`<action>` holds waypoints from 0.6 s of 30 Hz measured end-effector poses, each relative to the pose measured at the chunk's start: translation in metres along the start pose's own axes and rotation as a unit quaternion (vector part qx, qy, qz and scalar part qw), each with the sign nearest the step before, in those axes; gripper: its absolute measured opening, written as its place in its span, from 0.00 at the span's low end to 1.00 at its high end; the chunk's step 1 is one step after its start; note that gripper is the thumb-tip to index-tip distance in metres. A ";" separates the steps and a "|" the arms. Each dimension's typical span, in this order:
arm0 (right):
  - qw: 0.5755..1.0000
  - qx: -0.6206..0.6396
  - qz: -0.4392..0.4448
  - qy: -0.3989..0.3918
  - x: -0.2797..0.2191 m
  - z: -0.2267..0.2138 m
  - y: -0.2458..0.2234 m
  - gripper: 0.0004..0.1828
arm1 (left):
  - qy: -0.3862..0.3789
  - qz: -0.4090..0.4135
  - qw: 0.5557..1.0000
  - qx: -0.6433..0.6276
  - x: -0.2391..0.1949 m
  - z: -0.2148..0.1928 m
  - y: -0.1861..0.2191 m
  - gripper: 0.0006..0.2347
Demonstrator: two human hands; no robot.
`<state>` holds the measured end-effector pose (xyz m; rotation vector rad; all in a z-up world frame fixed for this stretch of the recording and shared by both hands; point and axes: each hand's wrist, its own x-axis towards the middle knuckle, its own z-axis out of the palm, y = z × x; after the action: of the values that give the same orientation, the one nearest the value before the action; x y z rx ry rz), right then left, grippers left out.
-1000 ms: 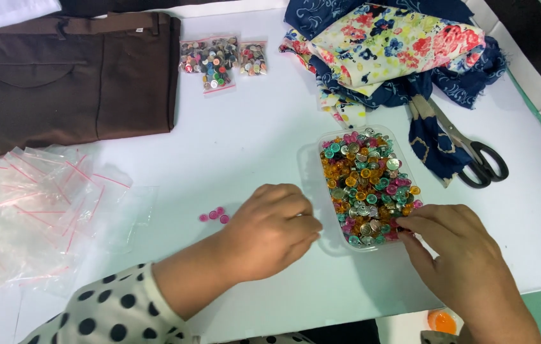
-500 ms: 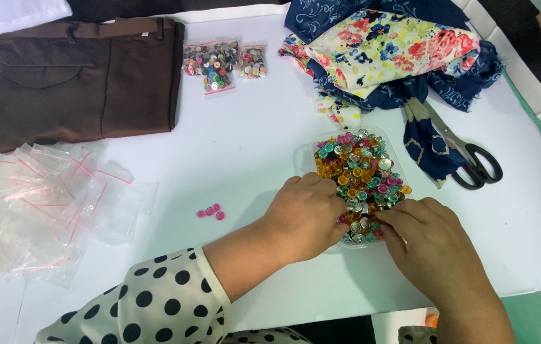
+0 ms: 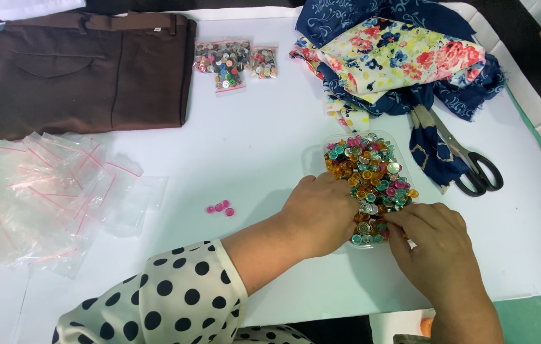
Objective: The person sorts colorful buttons from a clear container onto a white table, then places them into small zip-top bags. The person repeats this process multiple times, organizing buttons by color and sealing each bag before moving to the next batch.
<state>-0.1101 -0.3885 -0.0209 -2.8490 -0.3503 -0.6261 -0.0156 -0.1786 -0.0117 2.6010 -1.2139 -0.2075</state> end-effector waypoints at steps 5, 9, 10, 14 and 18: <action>0.999 -0.015 0.036 0.011 -0.006 -0.003 -0.007 0.10 | -0.001 0.008 1.000 -0.002 0.000 -0.008 0.004 0.07; 0.998 -0.010 0.041 0.056 -0.004 -0.008 -0.017 0.11 | 0.047 0.020 0.997 -0.050 -0.010 -0.005 0.000 0.10; 0.998 -0.008 0.037 0.054 -0.003 -0.009 -0.021 0.11 | 0.049 0.016 0.997 -0.051 -0.017 -0.003 -0.002 0.10; 0.995 0.017 -0.020 0.092 0.012 -0.011 -0.046 0.09 | 0.228 0.053 0.970 -0.065 -0.054 -0.014 -0.020 0.03; 0.982 0.116 -0.106 0.110 0.040 -0.014 -0.100 0.06 | 0.276 0.090 0.947 -0.140 -0.105 -0.052 -0.064 0.02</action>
<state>-0.1080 -0.2892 0.0235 -2.5106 -0.6469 -0.8680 -0.0235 -0.0497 0.0209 2.0805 -1.1022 0.3408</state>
